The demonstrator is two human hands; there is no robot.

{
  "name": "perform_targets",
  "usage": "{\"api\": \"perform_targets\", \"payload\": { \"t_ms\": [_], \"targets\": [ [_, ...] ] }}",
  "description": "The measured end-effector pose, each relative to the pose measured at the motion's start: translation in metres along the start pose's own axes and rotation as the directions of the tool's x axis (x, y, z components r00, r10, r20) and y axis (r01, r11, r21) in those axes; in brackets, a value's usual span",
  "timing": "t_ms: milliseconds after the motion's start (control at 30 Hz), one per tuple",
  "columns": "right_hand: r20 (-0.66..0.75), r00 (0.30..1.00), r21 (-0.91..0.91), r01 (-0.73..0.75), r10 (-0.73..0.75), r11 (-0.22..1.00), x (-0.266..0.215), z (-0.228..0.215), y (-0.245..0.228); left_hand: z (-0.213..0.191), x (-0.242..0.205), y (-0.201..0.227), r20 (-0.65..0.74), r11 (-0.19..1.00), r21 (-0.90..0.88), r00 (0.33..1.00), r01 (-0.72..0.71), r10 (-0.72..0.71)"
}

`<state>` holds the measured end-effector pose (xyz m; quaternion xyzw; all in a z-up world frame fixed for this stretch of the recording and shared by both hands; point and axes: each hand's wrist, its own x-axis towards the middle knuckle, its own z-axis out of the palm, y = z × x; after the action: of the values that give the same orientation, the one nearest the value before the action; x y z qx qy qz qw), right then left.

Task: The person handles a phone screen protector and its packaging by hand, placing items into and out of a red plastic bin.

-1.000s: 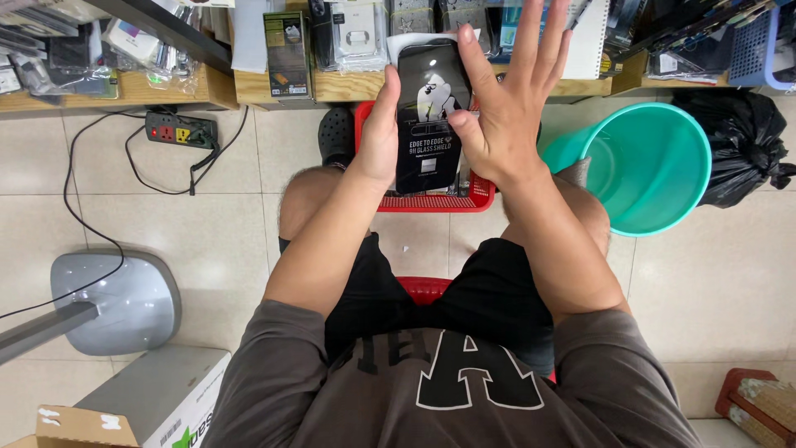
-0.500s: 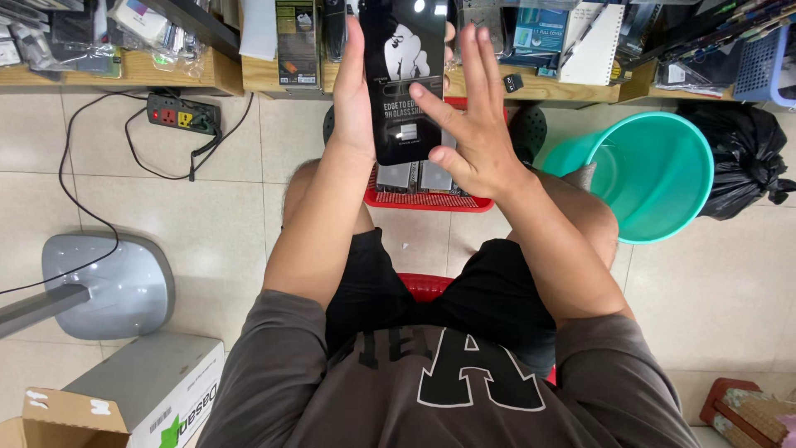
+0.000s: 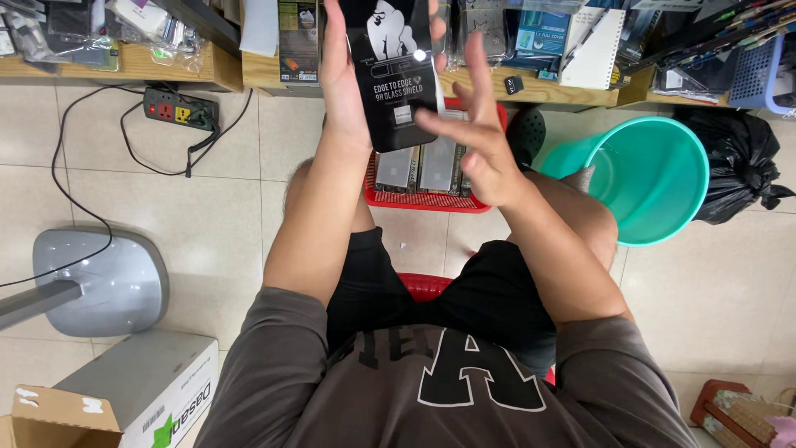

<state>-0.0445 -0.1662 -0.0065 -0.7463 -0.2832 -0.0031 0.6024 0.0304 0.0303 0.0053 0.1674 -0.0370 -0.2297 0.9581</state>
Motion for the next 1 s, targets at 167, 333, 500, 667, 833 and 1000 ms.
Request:
{"api": "perform_targets", "payload": {
  "t_ms": [167,333,500,667,833,1000],
  "targets": [
    [-0.116,0.990,-0.359,0.029,-0.075,0.933,0.002,-0.022,0.027,0.014,-0.005,-0.026,-0.014,0.973,0.205,0.993,-0.109,0.114],
    [-0.204,0.976,-0.646,-0.072,-0.082,0.760,0.014,-0.030,0.030,0.008,-0.005,-0.046,0.091,0.984,0.171,0.995,-0.056,0.041],
    [0.018,0.993,-0.855,0.076,-0.117,0.513,0.010,-0.001,0.031,0.005,-0.006,-0.043,-0.253,0.969,0.243,0.962,-0.039,0.102],
    [0.119,0.977,-0.845,0.192,-0.175,0.500,-0.003,0.028,0.026,0.005,-0.004,-0.023,0.069,1.000,0.020,0.998,-0.012,0.011],
    [0.223,0.959,-0.813,0.282,-0.176,0.509,-0.006,0.031,0.020,-0.009,0.001,-0.009,0.009,1.000,-0.022,1.000,0.009,-0.009],
    [0.314,0.917,-0.708,0.400,-0.248,0.582,0.002,0.014,0.016,-0.011,0.002,-0.007,-0.029,0.997,-0.077,0.999,0.027,-0.030]
  ]
}}
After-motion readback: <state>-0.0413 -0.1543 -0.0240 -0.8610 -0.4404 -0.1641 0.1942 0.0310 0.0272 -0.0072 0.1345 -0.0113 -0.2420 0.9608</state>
